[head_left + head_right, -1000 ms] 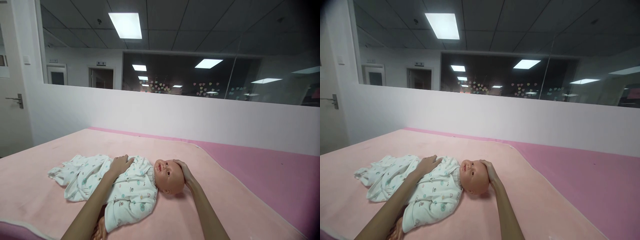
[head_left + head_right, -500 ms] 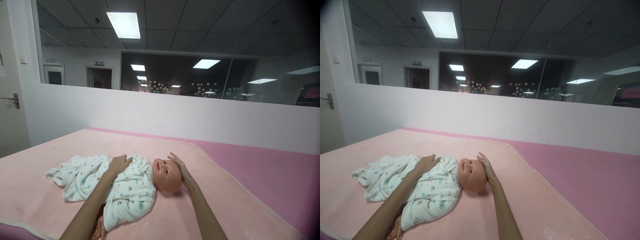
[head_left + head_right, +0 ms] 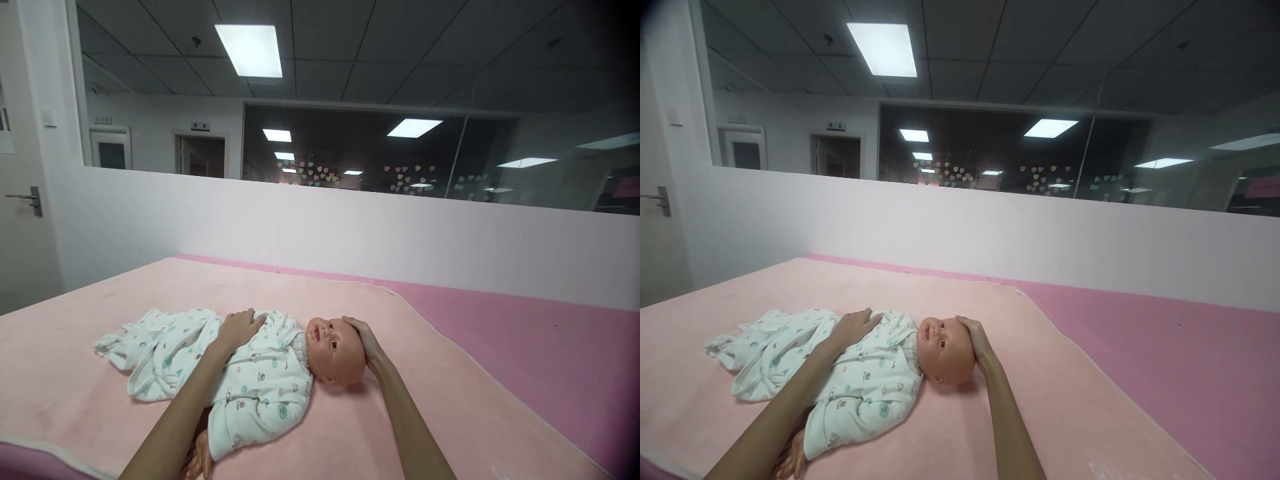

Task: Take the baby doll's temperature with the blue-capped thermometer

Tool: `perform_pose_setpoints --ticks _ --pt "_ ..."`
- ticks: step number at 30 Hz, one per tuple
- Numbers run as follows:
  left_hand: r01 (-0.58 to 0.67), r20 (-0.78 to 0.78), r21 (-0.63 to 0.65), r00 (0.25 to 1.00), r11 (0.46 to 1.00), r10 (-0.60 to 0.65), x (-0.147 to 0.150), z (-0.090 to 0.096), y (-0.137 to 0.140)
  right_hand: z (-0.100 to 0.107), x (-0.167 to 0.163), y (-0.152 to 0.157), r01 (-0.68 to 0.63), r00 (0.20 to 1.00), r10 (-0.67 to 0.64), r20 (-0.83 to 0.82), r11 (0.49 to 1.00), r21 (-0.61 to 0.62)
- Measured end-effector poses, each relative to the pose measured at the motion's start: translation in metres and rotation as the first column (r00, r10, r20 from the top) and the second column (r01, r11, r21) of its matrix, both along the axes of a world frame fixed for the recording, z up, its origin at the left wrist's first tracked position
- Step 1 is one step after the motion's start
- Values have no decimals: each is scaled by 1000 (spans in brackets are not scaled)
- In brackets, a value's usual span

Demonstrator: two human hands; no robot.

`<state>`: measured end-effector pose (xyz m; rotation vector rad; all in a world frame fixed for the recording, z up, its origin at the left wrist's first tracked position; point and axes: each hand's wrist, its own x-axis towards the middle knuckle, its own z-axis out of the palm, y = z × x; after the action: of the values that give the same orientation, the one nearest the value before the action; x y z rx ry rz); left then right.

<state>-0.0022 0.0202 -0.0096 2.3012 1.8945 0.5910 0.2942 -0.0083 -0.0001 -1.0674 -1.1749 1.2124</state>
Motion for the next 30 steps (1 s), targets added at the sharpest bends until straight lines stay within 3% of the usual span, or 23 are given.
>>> perform_pose_setpoints --ticks 7,16,22,30 --pt "-6 -2 -2 1000 1000 6 0 -1 1 0 -1 3 -28 1000 28 2 999 34" --pt "-7 -1 -3 1000 1000 7 0 0 0 -2 1 9 90 996 -92 11 990 107" --pt "1 10 -4 1000 1000 -1 1 1 -1 -5 3 6 -51 999 51 -10 999 3" --pt "0 11 -4 1000 1000 0 0 -1 1 -4 2 5 -44 999 44 1 999 28"
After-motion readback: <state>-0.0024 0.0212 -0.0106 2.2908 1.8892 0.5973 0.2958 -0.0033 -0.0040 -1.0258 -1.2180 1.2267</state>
